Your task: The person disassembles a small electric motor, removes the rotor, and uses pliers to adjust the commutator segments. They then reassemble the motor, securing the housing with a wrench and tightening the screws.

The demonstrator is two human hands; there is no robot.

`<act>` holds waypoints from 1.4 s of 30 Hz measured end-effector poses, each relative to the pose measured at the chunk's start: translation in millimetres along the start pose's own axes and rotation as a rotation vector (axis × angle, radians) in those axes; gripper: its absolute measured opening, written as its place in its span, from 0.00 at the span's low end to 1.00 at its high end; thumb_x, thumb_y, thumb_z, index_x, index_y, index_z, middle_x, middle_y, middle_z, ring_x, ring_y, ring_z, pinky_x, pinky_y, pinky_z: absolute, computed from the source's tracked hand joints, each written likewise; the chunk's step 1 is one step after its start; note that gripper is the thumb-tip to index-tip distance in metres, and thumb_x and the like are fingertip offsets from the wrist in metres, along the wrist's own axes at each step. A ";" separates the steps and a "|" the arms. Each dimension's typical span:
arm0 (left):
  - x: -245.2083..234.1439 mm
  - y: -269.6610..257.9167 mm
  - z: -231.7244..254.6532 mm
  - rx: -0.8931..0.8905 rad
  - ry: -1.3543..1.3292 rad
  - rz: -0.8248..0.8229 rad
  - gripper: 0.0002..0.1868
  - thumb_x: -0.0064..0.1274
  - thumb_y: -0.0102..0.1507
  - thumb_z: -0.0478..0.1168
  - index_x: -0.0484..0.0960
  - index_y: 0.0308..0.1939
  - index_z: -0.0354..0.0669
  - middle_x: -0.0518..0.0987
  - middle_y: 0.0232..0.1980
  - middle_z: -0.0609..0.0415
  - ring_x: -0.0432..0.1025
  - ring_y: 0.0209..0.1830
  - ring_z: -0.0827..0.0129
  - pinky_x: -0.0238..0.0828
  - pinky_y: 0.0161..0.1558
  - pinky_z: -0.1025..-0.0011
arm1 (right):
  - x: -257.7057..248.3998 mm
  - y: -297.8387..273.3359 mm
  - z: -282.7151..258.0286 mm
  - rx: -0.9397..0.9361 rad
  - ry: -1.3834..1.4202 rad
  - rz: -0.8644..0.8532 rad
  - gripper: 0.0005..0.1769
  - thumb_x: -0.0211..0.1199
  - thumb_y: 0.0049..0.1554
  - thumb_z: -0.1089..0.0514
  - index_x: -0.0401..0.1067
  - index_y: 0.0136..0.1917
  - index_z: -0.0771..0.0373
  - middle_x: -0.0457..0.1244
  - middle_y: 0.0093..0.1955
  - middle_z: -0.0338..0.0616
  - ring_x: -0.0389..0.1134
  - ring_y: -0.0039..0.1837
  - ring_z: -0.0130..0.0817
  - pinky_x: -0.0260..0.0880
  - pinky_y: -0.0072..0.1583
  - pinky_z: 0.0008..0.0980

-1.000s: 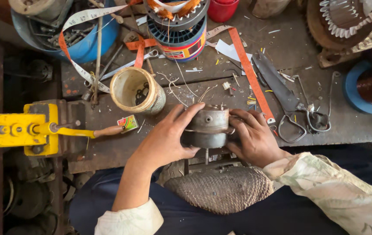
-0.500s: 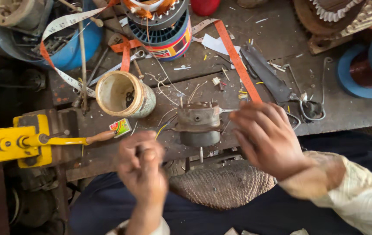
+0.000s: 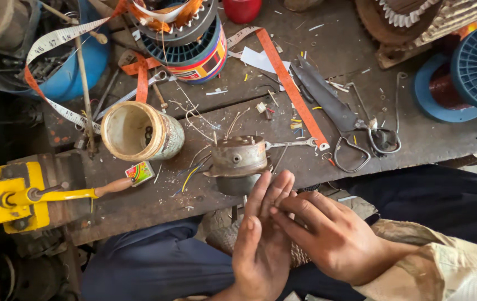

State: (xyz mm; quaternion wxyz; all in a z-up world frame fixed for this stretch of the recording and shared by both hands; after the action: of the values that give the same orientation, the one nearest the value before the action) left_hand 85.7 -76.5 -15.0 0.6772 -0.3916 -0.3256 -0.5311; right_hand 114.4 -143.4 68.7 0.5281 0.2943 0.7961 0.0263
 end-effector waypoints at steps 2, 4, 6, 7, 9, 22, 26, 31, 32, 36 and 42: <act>2.4 -2.9 -0.3 0.020 -0.001 -0.039 0.31 0.40 0.73 0.50 0.60 0.74 0.33 0.60 0.79 0.39 0.51 0.84 0.54 0.40 0.83 0.57 | -6.8 -1.2 -2.8 -0.087 -0.025 0.006 0.29 0.63 0.39 0.55 0.75 0.53 0.72 0.65 0.56 0.57 0.70 0.56 0.49 0.74 0.55 0.43; 0.4 -5.8 0.9 0.101 0.072 -0.084 0.27 0.43 0.74 0.48 0.65 0.70 0.31 0.64 0.77 0.37 0.56 0.82 0.53 0.45 0.84 0.55 | -21.6 -4.1 2.1 -0.146 0.031 0.094 0.22 0.66 0.43 0.58 0.75 0.52 0.69 0.66 0.52 0.53 0.71 0.53 0.47 0.75 0.54 0.41; -5.2 -11.8 2.7 0.235 0.216 -0.123 0.22 0.47 0.76 0.44 0.69 0.68 0.32 0.69 0.73 0.34 0.65 0.79 0.50 0.54 0.83 0.53 | -36.4 -11.1 32.1 -0.022 -0.016 0.198 0.14 0.68 0.50 0.60 0.75 0.50 0.66 0.67 0.50 0.49 0.72 0.50 0.45 0.74 0.51 0.39; -24.4 -16.2 9.5 0.305 0.389 0.020 0.20 0.49 0.74 0.41 0.70 0.66 0.32 0.72 0.69 0.35 0.68 0.73 0.53 0.59 0.78 0.56 | -45.3 -17.5 60.3 0.125 -0.089 0.260 0.10 0.69 0.55 0.61 0.75 0.50 0.65 0.68 0.49 0.48 0.72 0.48 0.44 0.73 0.50 0.38; -57.0 -29.2 30.1 0.441 0.727 0.307 0.16 0.52 0.72 0.36 0.73 0.62 0.32 0.79 0.60 0.36 0.75 0.60 0.58 0.68 0.66 0.62 | -65.3 -39.4 121.2 0.416 -0.243 0.385 0.03 0.69 0.65 0.63 0.75 0.49 0.63 0.69 0.49 0.46 0.72 0.45 0.42 0.71 0.47 0.36; -60.1 -23.2 15.5 0.430 0.701 0.618 0.46 0.58 0.63 0.37 0.45 0.78 0.43 0.51 0.80 0.38 0.54 0.78 0.52 0.56 0.73 0.56 | -27.6 -84.9 252.8 0.880 -0.480 0.072 0.09 0.69 0.58 0.51 0.82 0.52 0.50 0.69 0.47 0.52 0.71 0.47 0.56 0.72 0.48 0.52; -32.3 -13.4 9.0 0.513 0.975 0.635 0.52 0.60 0.64 0.40 0.38 0.81 0.42 0.39 0.85 0.35 0.42 0.84 0.46 0.51 0.76 0.53 | -38.0 -93.9 233.7 0.877 -0.430 0.150 0.14 0.70 0.58 0.51 0.79 0.56 0.56 0.66 0.57 0.56 0.69 0.56 0.58 0.70 0.55 0.51; -36.5 -1.7 20.3 0.524 1.140 0.685 0.59 0.66 0.60 0.44 0.36 0.80 0.38 0.46 0.82 0.32 0.49 0.81 0.45 0.49 0.75 0.55 | -30.5 -116.5 217.3 0.977 -0.620 0.062 0.29 0.73 0.56 0.37 0.77 0.53 0.64 0.62 0.60 0.63 0.63 0.62 0.59 0.66 0.59 0.51; -40.0 -2.7 24.7 0.518 1.162 0.682 0.59 0.67 0.60 0.45 0.39 0.80 0.38 0.48 0.81 0.32 0.53 0.80 0.45 0.52 0.74 0.56 | -29.1 -124.1 215.3 0.991 -0.587 0.072 0.29 0.74 0.55 0.36 0.77 0.52 0.64 0.62 0.59 0.63 0.63 0.62 0.60 0.66 0.59 0.52; -61.7 -1.6 52.2 0.505 1.326 0.706 0.51 0.67 0.59 0.49 0.54 0.79 0.39 0.68 0.74 0.36 0.69 0.72 0.52 0.66 0.69 0.60 | -19.6 -141.3 227.7 1.004 -0.488 0.093 0.30 0.74 0.55 0.34 0.78 0.54 0.62 0.65 0.56 0.62 0.63 0.63 0.59 0.64 0.65 0.51; -85.2 17.9 87.4 0.432 1.161 0.184 0.39 0.58 0.67 0.41 0.59 0.79 0.41 0.70 0.74 0.35 0.68 0.72 0.59 0.69 0.68 0.67 | -15.6 -162.1 249.2 1.049 -0.337 0.131 0.23 0.74 0.56 0.42 0.79 0.56 0.59 0.66 0.57 0.59 0.66 0.61 0.59 0.65 0.62 0.52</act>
State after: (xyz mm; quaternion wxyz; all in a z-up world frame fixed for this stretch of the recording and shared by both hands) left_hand 82.0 41.9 -49.2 0.8505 0.0801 0.0305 -0.5190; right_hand 260.5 -351.9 -85.5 0.4283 0.5667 0.5870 -0.3882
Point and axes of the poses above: each hand's wrist, its own y-axis towards the middle knuckle, its own x-axis out of the palm, z = x × y, the point moved 10 cm from there along y, towards the middle knuckle
